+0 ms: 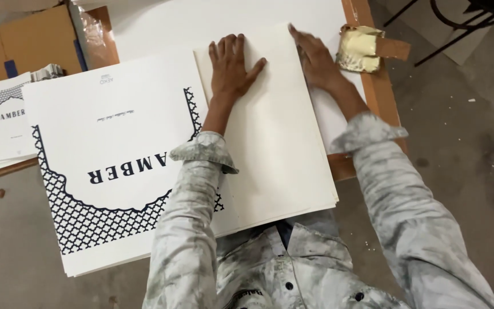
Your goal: The person assembles paper packaging by applying glue to the edges of a white cardboard sheet with a brush and pressing it together with another printed sheet.
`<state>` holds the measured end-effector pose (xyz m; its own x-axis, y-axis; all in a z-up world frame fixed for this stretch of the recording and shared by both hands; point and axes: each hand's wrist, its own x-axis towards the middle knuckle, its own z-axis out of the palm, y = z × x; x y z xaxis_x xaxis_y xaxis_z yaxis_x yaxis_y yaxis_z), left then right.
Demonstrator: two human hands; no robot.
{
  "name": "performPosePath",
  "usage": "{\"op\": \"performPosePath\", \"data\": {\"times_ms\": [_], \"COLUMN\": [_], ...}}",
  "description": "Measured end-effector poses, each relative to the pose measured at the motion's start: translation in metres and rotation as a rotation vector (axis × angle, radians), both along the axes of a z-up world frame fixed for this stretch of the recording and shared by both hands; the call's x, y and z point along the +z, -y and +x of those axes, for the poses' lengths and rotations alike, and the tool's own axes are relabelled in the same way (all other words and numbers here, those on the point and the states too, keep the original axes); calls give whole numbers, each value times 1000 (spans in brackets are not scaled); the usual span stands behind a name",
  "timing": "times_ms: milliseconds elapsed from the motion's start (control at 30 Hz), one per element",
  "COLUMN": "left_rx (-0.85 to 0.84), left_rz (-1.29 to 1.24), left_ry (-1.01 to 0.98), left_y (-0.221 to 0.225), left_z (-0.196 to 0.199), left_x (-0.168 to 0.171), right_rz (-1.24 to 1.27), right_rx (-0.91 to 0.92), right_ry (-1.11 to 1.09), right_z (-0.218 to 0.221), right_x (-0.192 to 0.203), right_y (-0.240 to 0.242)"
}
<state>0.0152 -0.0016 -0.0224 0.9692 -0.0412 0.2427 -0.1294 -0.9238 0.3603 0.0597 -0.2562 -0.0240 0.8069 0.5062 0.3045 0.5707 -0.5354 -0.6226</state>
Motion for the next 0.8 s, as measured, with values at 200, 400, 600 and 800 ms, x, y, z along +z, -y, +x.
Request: {"op": "performPosePath", "data": {"times_ms": [200, 400, 600, 800], "left_rx": [-18, -55, -70, -87], "left_rz": [0, 28, 46, 18], "left_ry": [7, -149, -145, -92], "left_y": [-2, -5, -4, -5], "left_z": [2, 1, 3, -1], "left_x": [-1, -6, -11, -7], "right_rz": [-121, -176, -313, -337], "right_rx": [48, 188, 209, 181], "right_ry": [12, -19, -25, -55], "right_z": [25, -76, -223, -308], "right_x": [3, 0, 4, 15], "right_y": [1, 57, 117, 146]}}
